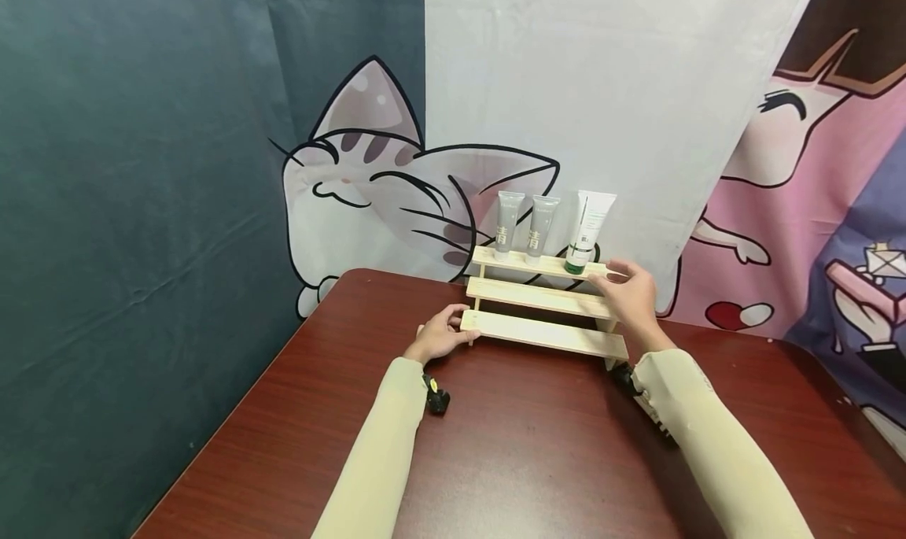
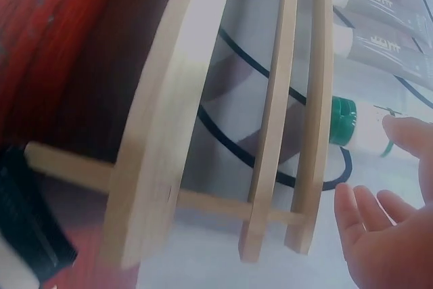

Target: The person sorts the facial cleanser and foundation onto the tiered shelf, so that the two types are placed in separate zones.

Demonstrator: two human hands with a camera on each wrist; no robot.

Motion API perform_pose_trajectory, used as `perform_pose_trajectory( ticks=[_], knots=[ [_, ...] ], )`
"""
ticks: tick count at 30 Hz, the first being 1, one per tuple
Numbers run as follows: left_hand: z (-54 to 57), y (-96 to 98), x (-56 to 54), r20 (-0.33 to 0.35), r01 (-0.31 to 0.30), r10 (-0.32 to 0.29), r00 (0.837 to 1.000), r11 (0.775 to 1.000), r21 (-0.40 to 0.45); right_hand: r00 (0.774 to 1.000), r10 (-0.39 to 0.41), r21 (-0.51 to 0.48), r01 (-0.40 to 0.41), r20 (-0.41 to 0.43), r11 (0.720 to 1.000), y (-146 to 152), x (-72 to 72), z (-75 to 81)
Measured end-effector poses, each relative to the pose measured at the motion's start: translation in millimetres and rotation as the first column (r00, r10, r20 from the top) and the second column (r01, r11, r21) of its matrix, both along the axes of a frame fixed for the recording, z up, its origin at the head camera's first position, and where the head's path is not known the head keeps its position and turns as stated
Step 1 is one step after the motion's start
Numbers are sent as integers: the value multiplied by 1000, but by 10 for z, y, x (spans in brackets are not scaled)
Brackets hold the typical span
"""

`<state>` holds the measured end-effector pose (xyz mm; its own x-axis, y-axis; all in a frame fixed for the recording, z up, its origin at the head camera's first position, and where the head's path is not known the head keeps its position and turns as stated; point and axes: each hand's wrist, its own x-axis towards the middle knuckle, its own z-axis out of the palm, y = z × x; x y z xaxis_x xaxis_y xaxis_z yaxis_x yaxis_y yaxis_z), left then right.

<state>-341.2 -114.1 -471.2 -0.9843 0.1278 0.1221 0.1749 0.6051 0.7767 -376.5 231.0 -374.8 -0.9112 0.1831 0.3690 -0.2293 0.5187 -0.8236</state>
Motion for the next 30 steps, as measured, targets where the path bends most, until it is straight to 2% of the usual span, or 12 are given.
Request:
perform_pose_trajectory(
  ticks=[7, 18, 30],
  knots=[
    [2, -13, -20, 5, 4, -4, 1000, 1000, 12, 1000, 5, 47, -4, -21, 999, 130, 96, -2],
    [-8, -20, -13, 7, 6, -6, 1000, 1000, 23, 1000, 17, 100, -18, 13, 995, 351, 300, 15],
    [-12, -13, -5, 10, 13, -13, 1000, 1000, 20, 999, 35, 237, -38, 17, 971, 707, 577, -22]
  ],
)
